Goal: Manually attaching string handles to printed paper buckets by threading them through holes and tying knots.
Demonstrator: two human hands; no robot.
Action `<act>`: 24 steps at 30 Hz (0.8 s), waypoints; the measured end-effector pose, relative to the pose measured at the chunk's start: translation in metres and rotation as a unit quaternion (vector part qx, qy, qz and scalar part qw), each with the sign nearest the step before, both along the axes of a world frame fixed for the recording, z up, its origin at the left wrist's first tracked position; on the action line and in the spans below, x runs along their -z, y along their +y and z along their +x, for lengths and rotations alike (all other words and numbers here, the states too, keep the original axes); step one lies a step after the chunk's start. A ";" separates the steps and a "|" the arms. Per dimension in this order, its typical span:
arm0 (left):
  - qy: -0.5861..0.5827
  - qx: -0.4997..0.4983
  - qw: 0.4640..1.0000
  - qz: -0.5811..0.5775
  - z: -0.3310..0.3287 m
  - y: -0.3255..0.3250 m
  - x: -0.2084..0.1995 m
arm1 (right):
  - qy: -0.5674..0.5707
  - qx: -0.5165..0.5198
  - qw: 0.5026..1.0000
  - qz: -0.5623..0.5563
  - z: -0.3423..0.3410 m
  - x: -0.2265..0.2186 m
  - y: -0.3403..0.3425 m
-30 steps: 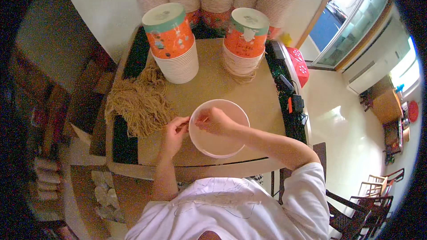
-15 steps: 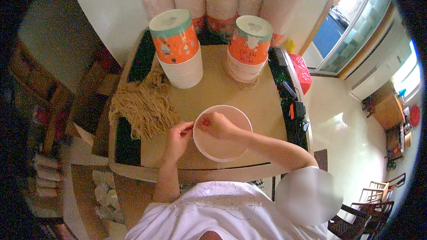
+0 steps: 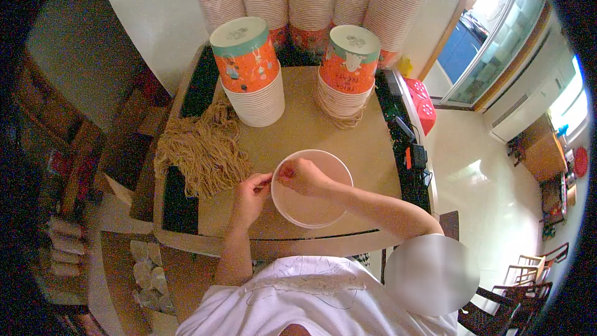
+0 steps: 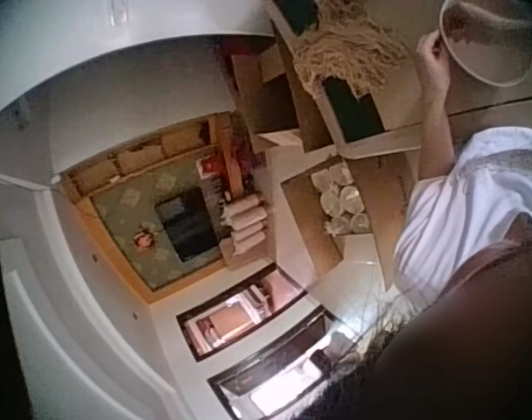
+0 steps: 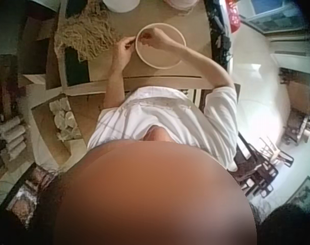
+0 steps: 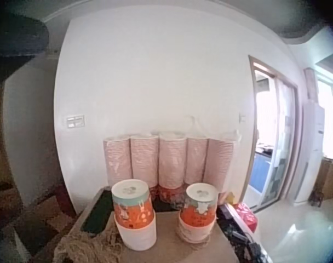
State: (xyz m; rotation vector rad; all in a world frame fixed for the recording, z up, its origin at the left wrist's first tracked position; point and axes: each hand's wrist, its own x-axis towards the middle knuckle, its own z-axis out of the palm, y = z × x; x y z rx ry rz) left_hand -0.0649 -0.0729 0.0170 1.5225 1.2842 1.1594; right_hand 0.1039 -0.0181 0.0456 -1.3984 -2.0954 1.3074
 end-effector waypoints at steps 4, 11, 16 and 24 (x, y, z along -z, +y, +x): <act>0.001 -0.001 1.000 0.003 0.000 -0.001 -0.002 | -0.007 0.000 1.000 -0.001 -0.002 0.001 0.000; 0.023 -0.003 1.000 0.013 0.002 -0.002 -0.002 | 0.000 0.006 1.000 -0.020 -0.003 -0.002 -0.001; 0.047 -0.022 0.999 0.013 0.004 -0.003 -0.005 | -0.001 0.007 1.000 -0.017 -0.003 -0.005 -0.003; 0.003 -0.028 1.000 -0.004 0.002 -0.002 -0.002 | 0.026 0.004 0.998 -0.048 0.002 -0.028 -0.013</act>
